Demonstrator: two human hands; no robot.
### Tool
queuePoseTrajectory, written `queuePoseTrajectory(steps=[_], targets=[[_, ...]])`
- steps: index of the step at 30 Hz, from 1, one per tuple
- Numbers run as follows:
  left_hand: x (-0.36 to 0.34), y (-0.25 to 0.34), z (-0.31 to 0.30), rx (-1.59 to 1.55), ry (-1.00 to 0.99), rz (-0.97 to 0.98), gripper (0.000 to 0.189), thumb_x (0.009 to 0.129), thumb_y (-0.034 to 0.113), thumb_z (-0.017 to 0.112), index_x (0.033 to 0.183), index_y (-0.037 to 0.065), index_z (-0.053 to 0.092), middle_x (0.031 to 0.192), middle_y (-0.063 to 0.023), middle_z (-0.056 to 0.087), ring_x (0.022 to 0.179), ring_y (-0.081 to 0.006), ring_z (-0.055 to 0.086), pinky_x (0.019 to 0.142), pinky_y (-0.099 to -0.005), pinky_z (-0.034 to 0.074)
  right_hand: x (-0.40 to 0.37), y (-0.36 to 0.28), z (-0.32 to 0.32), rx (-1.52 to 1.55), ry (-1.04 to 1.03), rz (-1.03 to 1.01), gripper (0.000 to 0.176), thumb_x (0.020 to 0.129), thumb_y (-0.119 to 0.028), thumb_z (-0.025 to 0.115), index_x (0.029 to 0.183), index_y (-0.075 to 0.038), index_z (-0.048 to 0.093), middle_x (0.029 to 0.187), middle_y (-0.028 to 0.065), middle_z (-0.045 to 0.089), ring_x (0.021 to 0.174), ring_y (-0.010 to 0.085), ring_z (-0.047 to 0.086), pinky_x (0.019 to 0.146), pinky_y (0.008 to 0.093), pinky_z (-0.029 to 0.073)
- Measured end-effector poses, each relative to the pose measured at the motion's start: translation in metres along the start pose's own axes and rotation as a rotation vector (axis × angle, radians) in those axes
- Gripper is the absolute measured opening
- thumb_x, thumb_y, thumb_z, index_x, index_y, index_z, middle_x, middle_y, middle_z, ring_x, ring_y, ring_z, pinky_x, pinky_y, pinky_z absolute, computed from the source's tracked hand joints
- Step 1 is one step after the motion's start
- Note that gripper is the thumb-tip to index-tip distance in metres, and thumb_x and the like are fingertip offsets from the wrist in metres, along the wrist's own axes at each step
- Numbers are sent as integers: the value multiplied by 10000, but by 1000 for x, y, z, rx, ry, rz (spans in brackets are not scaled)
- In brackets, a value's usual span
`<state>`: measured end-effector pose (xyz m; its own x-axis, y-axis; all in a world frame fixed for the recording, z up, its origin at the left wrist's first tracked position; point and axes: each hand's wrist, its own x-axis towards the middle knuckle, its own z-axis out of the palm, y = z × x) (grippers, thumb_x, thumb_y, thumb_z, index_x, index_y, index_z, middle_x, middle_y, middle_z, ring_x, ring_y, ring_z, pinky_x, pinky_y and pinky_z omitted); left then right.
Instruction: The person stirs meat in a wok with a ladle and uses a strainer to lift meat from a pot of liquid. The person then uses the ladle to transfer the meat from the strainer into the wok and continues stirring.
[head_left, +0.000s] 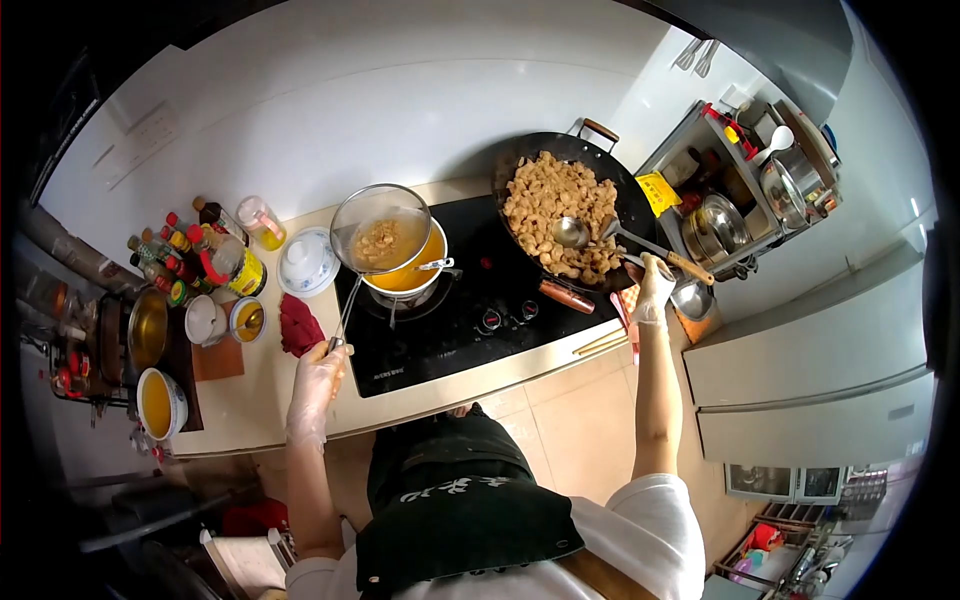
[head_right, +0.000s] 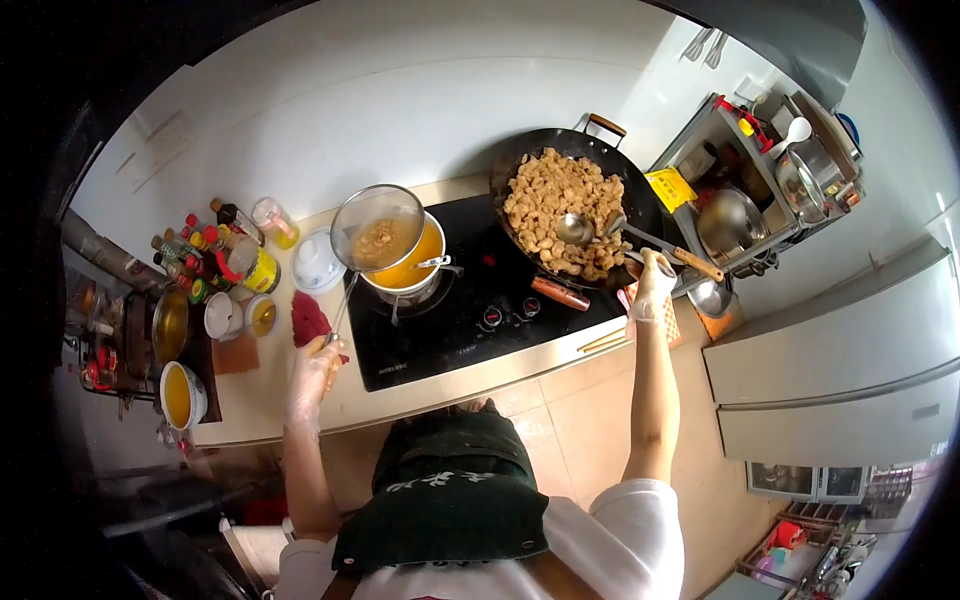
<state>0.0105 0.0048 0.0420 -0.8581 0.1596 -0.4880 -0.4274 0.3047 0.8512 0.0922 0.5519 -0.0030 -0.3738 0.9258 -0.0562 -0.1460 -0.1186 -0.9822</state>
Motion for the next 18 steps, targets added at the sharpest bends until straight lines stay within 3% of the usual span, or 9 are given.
queuePoseTrajectory(steps=[8,16,18], targets=[[-2,-3,5,-13,2,5,203,944,214,527,938,43,637,595,43,457,420,-33,337,391,-208,257,-11,-24,6,3,-31,-46,69,845,-99,663,849,-36,634,766,71,661,563,168,671,526,249,565],[14,-26,11,-69,-5,-2,213,931,245,569,952,46,641,568,48,458,373,-24,310,350,-212,232,-60,-82,56,-13,-276,-128,161,899,-180,618,880,-21,636,768,75,668,608,150,671,617,232,552],[14,-27,13,-86,-29,3,206,930,242,567,949,51,643,570,51,455,379,-22,313,354,-209,234,-79,-95,75,-1,-308,-127,147,909,-155,604,893,-10,627,759,83,665,605,167,673,592,240,555]])
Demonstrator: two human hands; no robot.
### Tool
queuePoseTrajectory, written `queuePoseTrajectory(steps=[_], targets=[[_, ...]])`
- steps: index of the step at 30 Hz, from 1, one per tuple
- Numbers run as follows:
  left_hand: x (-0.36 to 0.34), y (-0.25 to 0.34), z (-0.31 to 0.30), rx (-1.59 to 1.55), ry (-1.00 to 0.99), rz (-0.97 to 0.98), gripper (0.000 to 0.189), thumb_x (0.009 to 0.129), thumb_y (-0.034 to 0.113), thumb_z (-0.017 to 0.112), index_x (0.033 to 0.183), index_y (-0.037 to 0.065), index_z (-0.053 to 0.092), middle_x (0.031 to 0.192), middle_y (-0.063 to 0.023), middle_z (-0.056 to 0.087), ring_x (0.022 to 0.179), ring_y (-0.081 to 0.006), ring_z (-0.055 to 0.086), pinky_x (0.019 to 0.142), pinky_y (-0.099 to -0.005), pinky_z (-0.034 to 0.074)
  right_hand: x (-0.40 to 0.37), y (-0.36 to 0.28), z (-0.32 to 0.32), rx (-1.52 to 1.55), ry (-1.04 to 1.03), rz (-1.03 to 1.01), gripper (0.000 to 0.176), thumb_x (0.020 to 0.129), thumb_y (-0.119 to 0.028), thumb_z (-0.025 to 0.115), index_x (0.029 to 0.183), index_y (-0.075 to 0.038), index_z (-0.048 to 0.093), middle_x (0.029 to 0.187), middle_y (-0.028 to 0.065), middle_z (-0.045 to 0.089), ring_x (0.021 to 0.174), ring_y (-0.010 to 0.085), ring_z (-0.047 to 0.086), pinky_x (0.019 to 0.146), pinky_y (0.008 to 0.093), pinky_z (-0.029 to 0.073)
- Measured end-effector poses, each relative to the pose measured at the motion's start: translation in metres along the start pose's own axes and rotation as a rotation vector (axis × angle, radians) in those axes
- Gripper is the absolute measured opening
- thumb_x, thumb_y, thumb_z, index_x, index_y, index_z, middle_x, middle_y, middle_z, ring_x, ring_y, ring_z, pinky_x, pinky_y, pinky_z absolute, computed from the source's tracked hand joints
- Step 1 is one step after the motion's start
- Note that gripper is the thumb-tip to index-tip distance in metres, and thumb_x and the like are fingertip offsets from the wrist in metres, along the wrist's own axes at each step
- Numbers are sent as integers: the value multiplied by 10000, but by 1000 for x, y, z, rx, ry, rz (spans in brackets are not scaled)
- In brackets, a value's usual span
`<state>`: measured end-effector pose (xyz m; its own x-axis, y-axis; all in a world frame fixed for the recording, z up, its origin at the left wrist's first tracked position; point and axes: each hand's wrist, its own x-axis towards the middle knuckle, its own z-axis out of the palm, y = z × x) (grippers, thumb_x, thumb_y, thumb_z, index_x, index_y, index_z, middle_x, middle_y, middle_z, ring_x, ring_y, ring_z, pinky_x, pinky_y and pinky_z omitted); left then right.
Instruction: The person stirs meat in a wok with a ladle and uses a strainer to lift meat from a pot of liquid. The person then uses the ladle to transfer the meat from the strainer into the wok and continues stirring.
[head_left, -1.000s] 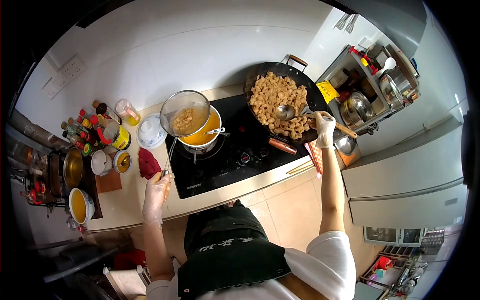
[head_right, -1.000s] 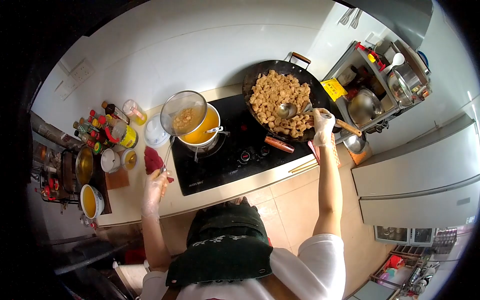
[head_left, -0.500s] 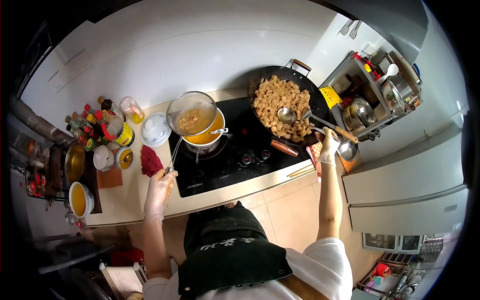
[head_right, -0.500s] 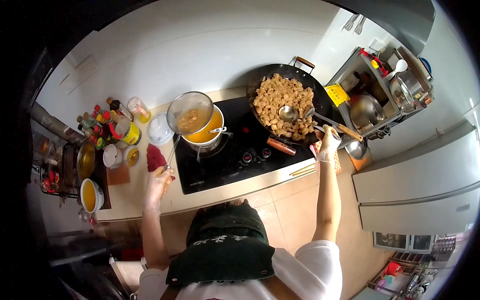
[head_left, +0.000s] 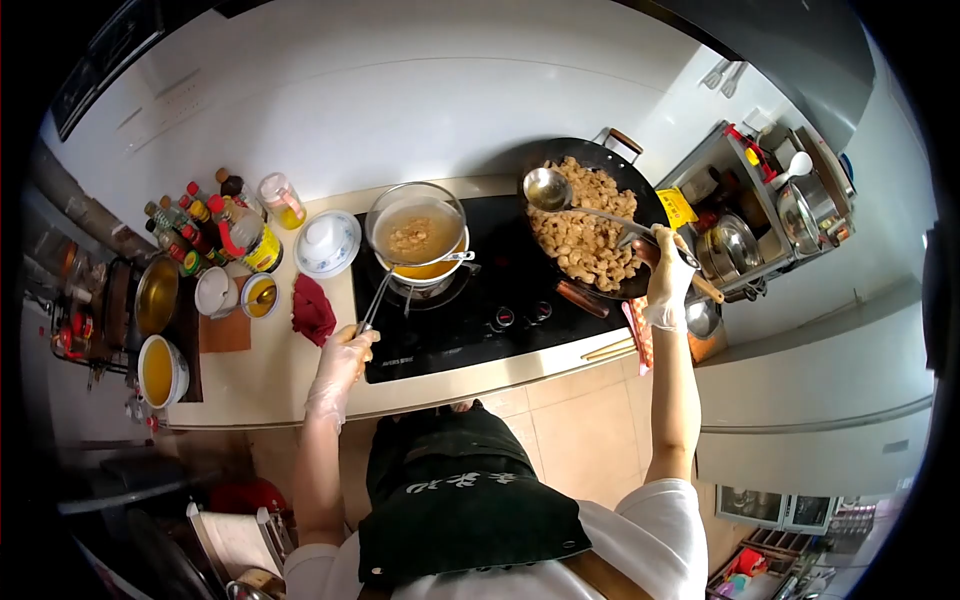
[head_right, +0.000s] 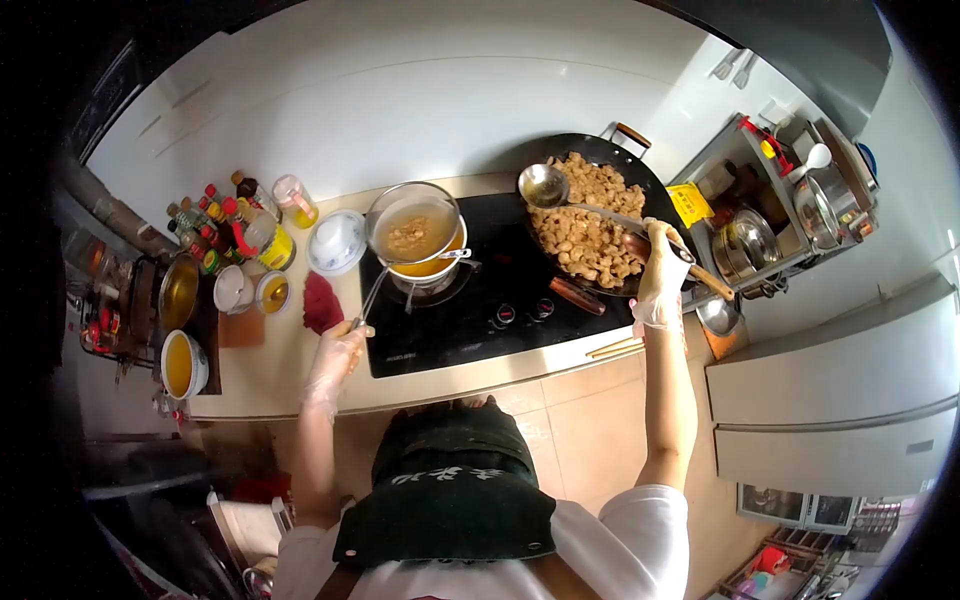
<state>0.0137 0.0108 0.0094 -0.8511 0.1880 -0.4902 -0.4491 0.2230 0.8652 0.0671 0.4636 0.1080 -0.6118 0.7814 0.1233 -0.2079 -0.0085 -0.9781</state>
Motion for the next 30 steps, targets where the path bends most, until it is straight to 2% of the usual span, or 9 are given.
queuePoseTrajectory(steps=[9,11,17,19,21,24,25,27,30], targets=[[-7,5,0,-21,-31,-20,146,905,200,585,885,62,629,593,60,452,426,-25,328,392,-209,247,-49,27,89,129,-234,153,130,915,-95,564,903,31,591,771,141,658,610,187,662,552,242,537],[-8,7,-2,-11,-37,-25,143,898,196,595,880,57,624,597,58,455,456,-33,343,422,-210,267,-62,37,104,98,-275,157,103,917,-94,565,885,-2,598,743,110,658,583,186,663,543,252,548],[-10,7,-9,27,-7,-9,152,879,193,608,874,41,619,618,52,459,517,-43,386,460,-218,300,-101,32,116,-52,-517,-23,126,935,-94,589,876,12,622,840,75,660,718,152,666,654,252,524],[-8,4,-11,15,-13,-20,160,876,197,611,874,37,619,624,49,464,526,-48,399,464,-225,311,-108,28,111,-153,-652,-282,101,921,-65,597,864,16,619,883,84,661,741,150,656,662,258,516],[-6,2,-13,18,-15,-23,166,874,200,613,873,34,619,625,47,469,529,-52,405,467,-230,320,-103,17,109,-328,-849,-838,98,818,-6,671,898,-10,614,908,124,641,686,199,651,635,267,517],[-5,2,-14,41,-11,-21,168,872,204,616,872,36,620,620,44,472,522,-54,406,470,-232,327,-113,18,100,-644,-984,-1104,401,697,-22,739,1058,-95,580,965,125,611,651,236,639,501,294,507],[-5,3,-15,47,-10,-24,167,872,204,616,871,38,621,617,43,472,520,-54,405,470,-232,327,-115,22,99,-694,-992,-1251,392,715,-47,719,1068,-93,556,959,118,590,633,222,628,479,292,498],[-5,4,-15,55,-9,-22,167,872,207,618,866,40,621,612,42,471,515,-54,404,471,-230,327,-118,24,94,-836,-1128,-1297,377,726,-73,675,1074,-90,531,942,110,555,604,201,601,460,287,487],[-4,4,-16,56,-9,-10,170,873,209,620,854,41,618,607,43,469,511,-54,401,470,-229,324,-121,30,90,-958,-1159,-1433,359,731,-106,607,1077,-78,517,920,106,527,583,153,569,431,254,457]])
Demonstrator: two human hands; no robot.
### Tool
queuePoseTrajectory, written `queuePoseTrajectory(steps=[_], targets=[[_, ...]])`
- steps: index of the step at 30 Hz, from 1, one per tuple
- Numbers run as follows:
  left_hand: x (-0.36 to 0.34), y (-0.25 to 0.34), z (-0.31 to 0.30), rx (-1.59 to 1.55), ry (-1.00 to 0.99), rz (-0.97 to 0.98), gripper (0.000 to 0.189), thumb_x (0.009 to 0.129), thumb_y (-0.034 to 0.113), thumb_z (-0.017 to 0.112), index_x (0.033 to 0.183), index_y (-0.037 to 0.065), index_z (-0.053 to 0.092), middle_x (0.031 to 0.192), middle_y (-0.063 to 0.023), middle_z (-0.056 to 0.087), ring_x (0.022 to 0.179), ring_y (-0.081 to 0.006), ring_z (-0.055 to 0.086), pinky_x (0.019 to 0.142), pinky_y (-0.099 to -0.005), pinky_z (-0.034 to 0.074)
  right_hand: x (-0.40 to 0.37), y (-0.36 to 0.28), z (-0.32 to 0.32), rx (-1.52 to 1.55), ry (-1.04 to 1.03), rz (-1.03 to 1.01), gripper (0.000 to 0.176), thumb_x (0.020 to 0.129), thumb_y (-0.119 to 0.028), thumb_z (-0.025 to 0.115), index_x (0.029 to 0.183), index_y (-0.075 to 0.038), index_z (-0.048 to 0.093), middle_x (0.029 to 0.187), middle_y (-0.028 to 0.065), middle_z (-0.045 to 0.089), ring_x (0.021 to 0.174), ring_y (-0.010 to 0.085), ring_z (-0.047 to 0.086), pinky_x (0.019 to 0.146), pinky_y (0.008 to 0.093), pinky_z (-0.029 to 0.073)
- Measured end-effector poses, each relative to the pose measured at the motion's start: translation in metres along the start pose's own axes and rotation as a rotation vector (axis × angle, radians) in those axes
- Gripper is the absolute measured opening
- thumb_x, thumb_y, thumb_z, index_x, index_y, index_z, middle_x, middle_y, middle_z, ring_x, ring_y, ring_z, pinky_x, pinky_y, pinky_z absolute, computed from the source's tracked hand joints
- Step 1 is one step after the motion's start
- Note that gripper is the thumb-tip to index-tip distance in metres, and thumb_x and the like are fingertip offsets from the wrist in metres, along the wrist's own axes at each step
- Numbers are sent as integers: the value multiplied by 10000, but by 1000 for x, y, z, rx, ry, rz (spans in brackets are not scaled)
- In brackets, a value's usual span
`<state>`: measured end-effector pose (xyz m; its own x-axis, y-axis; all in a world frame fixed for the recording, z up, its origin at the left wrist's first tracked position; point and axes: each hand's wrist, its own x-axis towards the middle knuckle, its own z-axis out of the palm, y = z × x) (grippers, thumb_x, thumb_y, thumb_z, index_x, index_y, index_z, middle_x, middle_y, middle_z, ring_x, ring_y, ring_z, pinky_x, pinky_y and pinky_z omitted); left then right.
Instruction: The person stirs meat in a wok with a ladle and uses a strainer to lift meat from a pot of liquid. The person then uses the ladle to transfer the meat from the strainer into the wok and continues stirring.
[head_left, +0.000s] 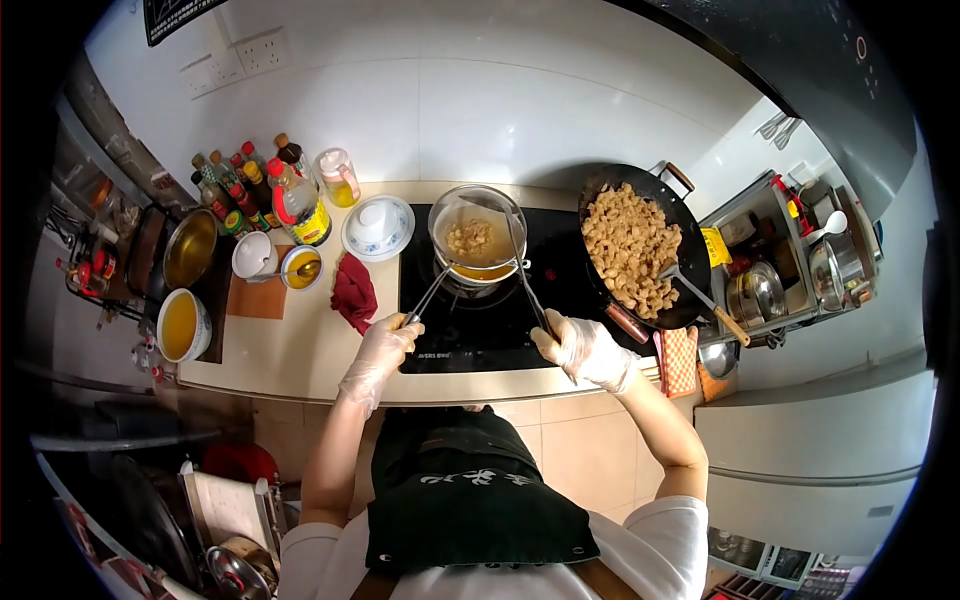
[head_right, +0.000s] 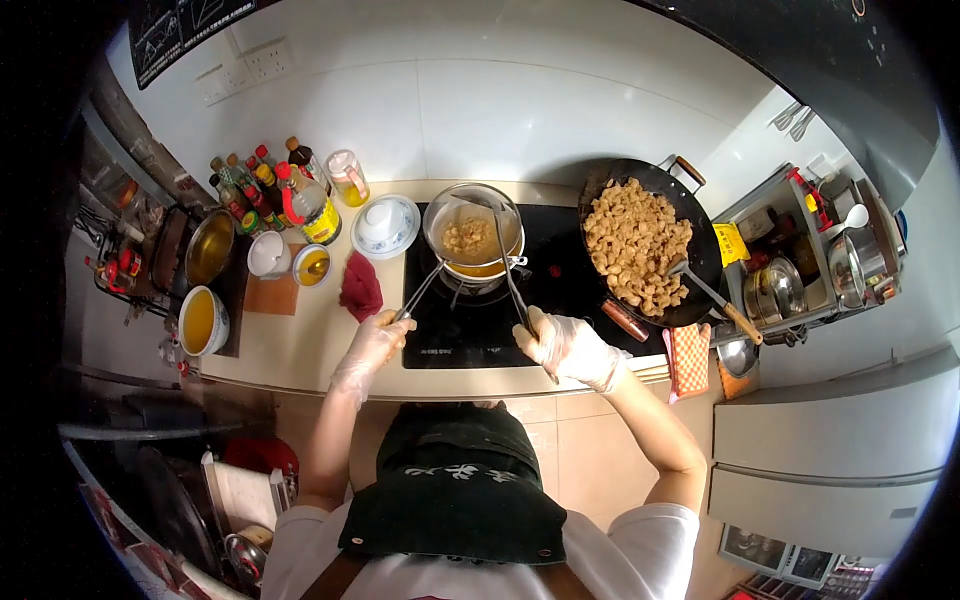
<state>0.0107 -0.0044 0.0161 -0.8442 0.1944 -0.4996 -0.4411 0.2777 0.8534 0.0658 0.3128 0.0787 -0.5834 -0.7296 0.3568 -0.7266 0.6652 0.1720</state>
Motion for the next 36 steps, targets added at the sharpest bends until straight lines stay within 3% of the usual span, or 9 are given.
queuePoseTrajectory(steps=[11,20,26,29,36], targets=[[-4,9,-1,-31,2,27,162,883,182,618,838,27,613,605,51,462,517,-47,396,468,-227,311,-3,1,2,-68,-11,-84,380,717,-145,586,1081,-51,528,965,155,538,608,131,575,452,223,446],[-4,11,-1,-57,15,29,166,883,183,624,844,22,614,624,55,459,553,-47,411,509,-215,329,-2,2,9,17,-19,-52,356,775,-84,611,1106,-56,484,845,99,504,557,175,550,382,258,419],[-4,10,-4,-45,-5,-2,165,887,190,623,827,37,601,608,52,465,517,-48,398,475,-224,308,1,2,7,-3,-8,-70,350,765,-90,620,1090,-42,498,825,90,498,565,160,547,391,250,420],[1,3,-2,3,6,50,173,933,234,577,850,87,615,564,74,418,404,-17,306,367,-203,221,2,2,7,-38,-3,-89,344,762,-88,619,1082,-40,504,818,84,493,573,154,544,400,244,422],[0,3,-4,-19,-3,46,169,929,235,583,842,92,608,563,74,414,402,-18,307,367,-204,221,3,1,7,-29,-23,-85,318,756,-91,618,1054,-47,515,790,68,471,570,147,536,403,240,420]])
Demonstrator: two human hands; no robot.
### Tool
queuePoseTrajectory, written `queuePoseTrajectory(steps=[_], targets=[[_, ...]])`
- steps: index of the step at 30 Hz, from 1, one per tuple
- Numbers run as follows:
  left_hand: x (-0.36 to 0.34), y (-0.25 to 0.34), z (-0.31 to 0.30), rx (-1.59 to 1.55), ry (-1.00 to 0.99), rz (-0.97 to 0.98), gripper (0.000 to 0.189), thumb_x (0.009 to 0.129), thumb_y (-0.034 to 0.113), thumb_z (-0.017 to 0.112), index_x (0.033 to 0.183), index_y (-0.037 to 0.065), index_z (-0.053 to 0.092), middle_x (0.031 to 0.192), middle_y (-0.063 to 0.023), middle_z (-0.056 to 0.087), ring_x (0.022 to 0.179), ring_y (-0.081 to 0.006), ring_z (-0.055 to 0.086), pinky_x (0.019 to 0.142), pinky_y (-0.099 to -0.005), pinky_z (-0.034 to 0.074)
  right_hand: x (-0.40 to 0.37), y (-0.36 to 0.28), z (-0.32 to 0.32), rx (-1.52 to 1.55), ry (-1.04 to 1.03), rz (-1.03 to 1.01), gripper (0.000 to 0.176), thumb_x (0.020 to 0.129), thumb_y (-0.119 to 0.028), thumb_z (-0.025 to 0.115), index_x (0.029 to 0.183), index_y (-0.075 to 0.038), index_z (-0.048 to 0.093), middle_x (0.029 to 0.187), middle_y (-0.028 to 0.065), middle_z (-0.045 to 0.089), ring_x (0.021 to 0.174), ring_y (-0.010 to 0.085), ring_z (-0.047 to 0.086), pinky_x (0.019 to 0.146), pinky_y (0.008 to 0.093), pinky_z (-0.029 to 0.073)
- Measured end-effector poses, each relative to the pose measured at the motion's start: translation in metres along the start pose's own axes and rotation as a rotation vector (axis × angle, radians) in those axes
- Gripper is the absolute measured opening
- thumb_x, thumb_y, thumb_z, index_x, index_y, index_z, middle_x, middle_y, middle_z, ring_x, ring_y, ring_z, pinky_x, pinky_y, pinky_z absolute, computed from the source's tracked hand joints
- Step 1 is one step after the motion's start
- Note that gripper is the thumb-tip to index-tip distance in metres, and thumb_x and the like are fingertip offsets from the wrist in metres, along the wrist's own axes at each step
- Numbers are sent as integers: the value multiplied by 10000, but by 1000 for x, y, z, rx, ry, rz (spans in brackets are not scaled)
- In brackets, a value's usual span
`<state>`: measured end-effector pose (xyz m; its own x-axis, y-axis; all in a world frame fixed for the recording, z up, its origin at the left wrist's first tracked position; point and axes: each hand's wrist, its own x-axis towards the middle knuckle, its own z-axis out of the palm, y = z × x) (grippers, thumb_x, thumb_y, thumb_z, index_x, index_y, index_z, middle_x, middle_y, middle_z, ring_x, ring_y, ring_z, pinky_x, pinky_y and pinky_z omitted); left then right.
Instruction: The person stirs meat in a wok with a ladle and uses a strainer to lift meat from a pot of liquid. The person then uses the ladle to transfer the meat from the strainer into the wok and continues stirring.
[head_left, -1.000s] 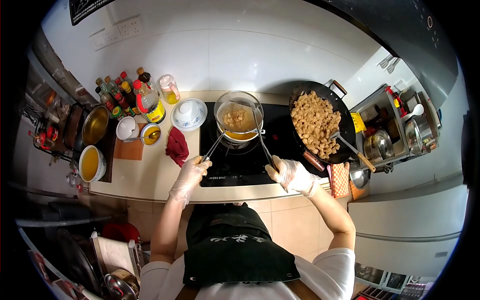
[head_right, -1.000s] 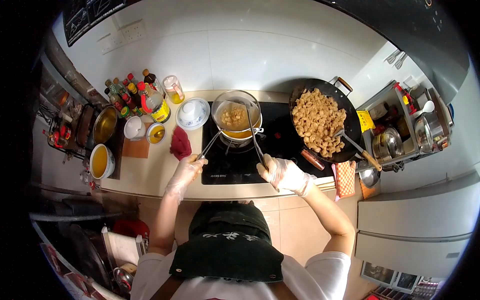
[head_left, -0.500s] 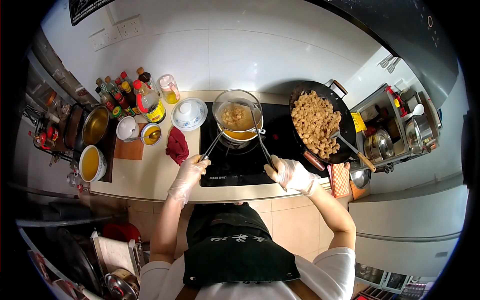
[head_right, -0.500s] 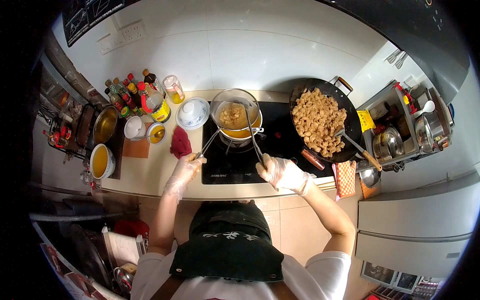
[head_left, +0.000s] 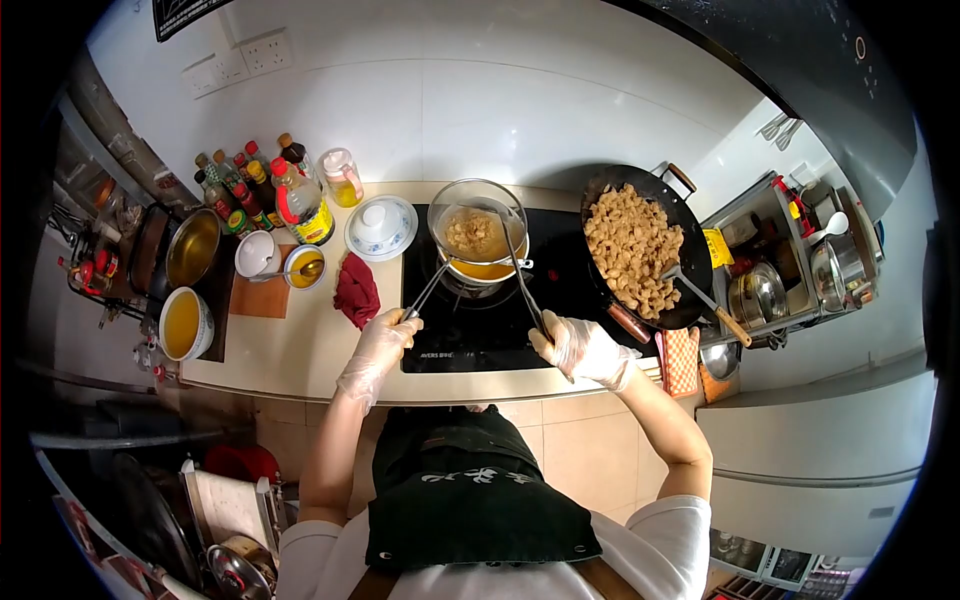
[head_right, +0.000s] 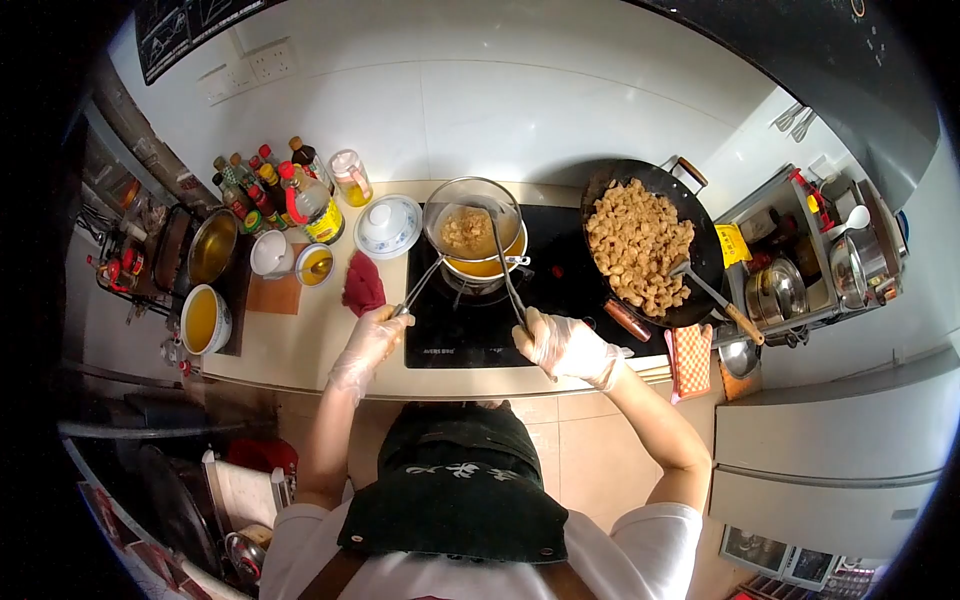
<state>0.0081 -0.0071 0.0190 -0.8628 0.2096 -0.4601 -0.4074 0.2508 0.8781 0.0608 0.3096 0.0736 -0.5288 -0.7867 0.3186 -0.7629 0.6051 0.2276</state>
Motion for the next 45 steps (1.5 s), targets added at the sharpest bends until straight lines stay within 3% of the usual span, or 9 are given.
queuePoseTrajectory(steps=[8,11,18,25,37,38,41,42,45], targets=[[-1,1,-1,-8,-2,-4,164,928,238,586,869,87,616,566,75,405,403,-20,303,369,-210,217,2,-1,-2,3,-18,-3,299,759,-93,618,1038,-45,521,788,67,473,564,148,535,400,242,420],[-3,6,-2,-9,1,-24,146,888,199,616,855,57,605,599,62,453,497,-35,371,454,-219,287,2,-2,-1,-33,-13,1,296,764,-102,618,1039,-47,523,798,72,478,572,150,542,407,242,428],[3,-8,-3,25,18,32,218,876,220,616,839,5,630,623,25,503,550,-80,451,515,-265,360,1,-5,-6,-19,-70,11,417,694,-161,614,1086,-40,539,1001,191,551,648,185,617,481,249,497],[-7,-4,-5,40,19,66,201,892,214,605,847,18,616,663,30,503,617,-66,455,585,-238,374,1,-4,5,-63,62,-58,425,709,-95,641,1109,-27,515,989,187,557,595,166,586,457,240,487],[-6,-6,-1,14,24,77,210,906,193,600,822,0,601,643,25,504,593,-64,463,559,-247,389,-1,-8,-4,80,-88,76,395,739,-38,632,1113,-70,507,906,121,521,593,199,569,438,267,470],[-5,-7,0,19,27,65,211,906,195,600,824,1,602,643,25,505,592,-65,462,558,-247,388,-2,-6,0,12,9,26,368,711,-105,658,1057,-43,551,958,148,557,609,189,601,427,264,479],[-10,2,3,35,45,44,207,902,196,602,829,2,608,636,24,508,588,-70,463,553,-250,387,0,-8,-1,170,176,272,234,755,-71,661,975,-47,588,945,129,602,634,218,623,470,312,500],[-11,2,3,22,42,38,206,900,195,601,829,2,609,634,24,507,588,-70,463,552,-250,386,-2,-4,-4,338,360,366,86,818,-47,643,889,-29,598,919,123,645,647,233,640,552,342,520],[-4,-6,4,-3,26,58,194,893,190,596,822,10,606,628,28,496,573,-68,453,533,-244,370,4,-4,0,937,952,1325,146,927,-138,602,828,-32,580,807,84,680,669,141,646,608,261,504]])
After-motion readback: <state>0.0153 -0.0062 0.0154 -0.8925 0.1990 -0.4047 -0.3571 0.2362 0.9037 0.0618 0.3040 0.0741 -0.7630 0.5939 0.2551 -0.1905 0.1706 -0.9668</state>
